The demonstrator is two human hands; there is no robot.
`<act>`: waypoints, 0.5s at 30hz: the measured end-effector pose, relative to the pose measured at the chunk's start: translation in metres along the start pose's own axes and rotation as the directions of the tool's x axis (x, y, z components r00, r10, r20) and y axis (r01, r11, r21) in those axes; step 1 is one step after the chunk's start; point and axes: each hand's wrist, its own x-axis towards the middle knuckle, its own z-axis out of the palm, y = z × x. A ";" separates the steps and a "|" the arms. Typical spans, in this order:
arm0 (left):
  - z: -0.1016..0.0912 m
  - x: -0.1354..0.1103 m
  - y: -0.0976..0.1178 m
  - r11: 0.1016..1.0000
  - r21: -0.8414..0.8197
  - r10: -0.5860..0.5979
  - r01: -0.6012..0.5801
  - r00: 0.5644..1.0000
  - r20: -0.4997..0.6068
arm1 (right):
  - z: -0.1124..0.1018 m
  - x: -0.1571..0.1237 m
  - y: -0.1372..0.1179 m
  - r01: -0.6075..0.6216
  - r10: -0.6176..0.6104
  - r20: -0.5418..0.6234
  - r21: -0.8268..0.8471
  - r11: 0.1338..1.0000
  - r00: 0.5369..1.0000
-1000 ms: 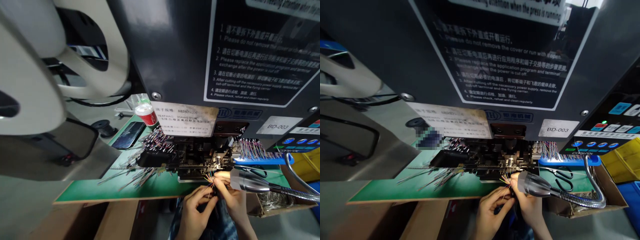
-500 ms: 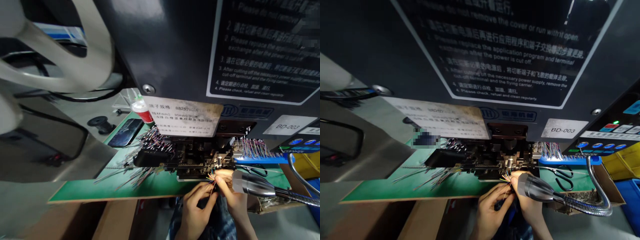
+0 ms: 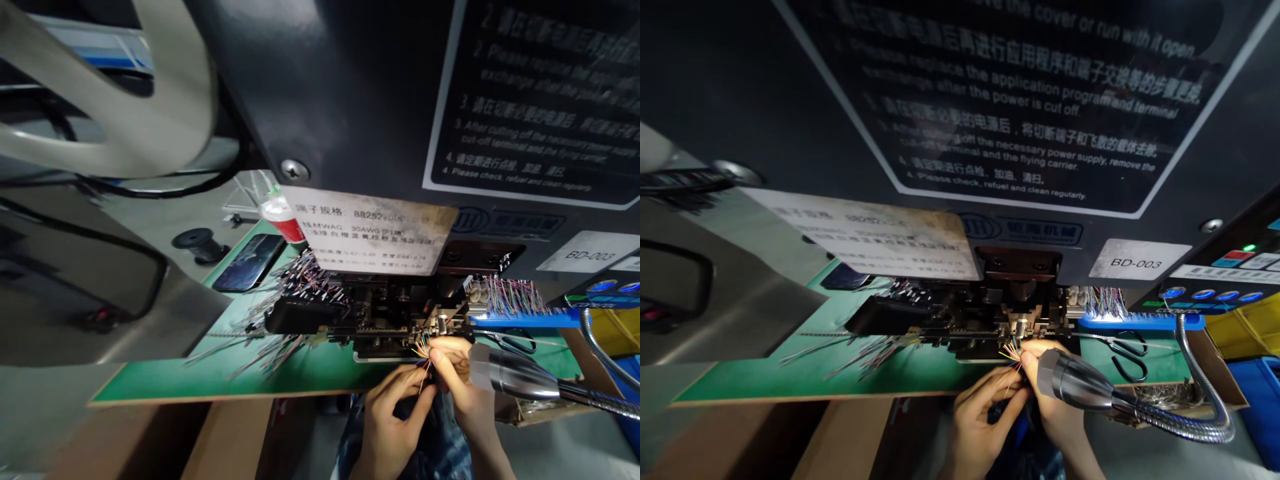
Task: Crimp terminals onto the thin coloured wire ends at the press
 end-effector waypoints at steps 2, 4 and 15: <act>-0.001 0.000 0.000 1.000 0.001 0.004 -0.003 1.000 -0.007 | 0.000 0.000 0.000 -0.008 0.008 -0.001 0.012 1.000 1.000; -0.001 -0.001 0.000 1.000 0.003 0.005 -0.005 1.000 -0.009 | 0.001 0.001 0.000 -0.001 0.001 -0.010 0.011 1.000 1.000; -0.011 0.000 0.003 0.991 0.088 0.098 -0.100 0.995 0.032 | 0.004 -0.004 0.002 0.023 -0.024 -0.028 -0.003 1.000 0.999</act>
